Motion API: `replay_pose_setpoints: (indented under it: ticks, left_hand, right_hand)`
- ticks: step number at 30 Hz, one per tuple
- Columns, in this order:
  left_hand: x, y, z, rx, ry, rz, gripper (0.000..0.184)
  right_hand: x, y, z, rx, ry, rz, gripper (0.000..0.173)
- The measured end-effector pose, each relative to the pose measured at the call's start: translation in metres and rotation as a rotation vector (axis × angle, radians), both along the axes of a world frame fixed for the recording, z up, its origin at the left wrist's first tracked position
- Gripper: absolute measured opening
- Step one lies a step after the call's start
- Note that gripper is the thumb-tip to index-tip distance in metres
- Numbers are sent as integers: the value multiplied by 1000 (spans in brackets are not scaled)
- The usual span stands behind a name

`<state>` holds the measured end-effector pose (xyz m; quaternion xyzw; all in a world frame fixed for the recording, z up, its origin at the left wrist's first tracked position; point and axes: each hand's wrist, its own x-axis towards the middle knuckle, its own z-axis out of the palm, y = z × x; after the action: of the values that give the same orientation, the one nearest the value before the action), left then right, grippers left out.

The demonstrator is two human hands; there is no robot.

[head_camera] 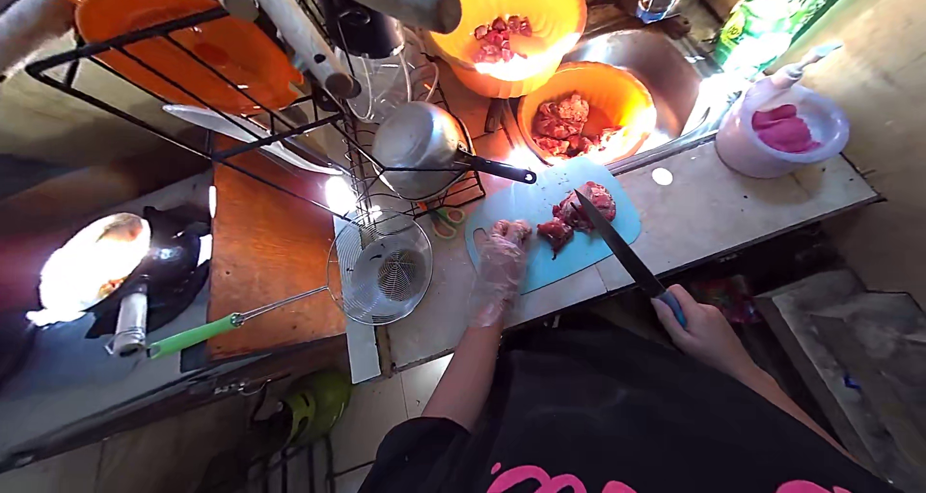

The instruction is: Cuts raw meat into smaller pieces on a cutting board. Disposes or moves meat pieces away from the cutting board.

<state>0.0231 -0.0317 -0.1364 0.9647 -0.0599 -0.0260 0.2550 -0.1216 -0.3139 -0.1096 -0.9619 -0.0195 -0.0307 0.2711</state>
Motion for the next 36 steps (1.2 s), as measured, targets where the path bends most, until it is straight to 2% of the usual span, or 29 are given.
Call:
replay_pose_setpoints:
  ticks: [4,7,9,11,15,17,21,24,26,28,31,33,36]
  left_hand:
    - [-35,3,-3,-68,19,-204,37]
    - [-46,14,-5,-179,-63,-163,45]
    - [-41,22,-5,-165,-98,-95,55]
    - [-28,28,-7,-120,-112,-113,60]
    - [3,25,6,-25,11,-339,54]
    - [10,23,13,19,106,-366,51]
    - [-2,26,19,69,224,-193,26]
    - [-24,24,20,5,359,60,37]
    - [-35,26,19,-103,433,111,46]
    - [-42,29,19,-165,399,90,53]
    - [-47,34,5,-267,237,47,62]
    - [-47,34,-4,-359,168,21,52]
    - [-51,25,-10,-466,159,117,40]
  right_hand:
    - [-2,3,-2,2,25,50,41]
    - [-3,4,-4,-4,34,77,40]
    - [-2,6,-4,-8,44,83,40]
    - [0,9,-2,-15,61,101,39]
    - [6,16,1,-19,73,131,38]
    - [7,18,2,-21,79,133,38]
    - [7,21,2,-2,103,128,38]
    - [7,25,3,-2,141,128,38]
    - [7,31,7,1,224,133,39]
    - [9,38,16,-9,336,153,40]
    - [14,52,25,-37,475,205,43]
    - [16,60,26,-69,518,243,44]
    - [21,68,31,-137,641,268,43]
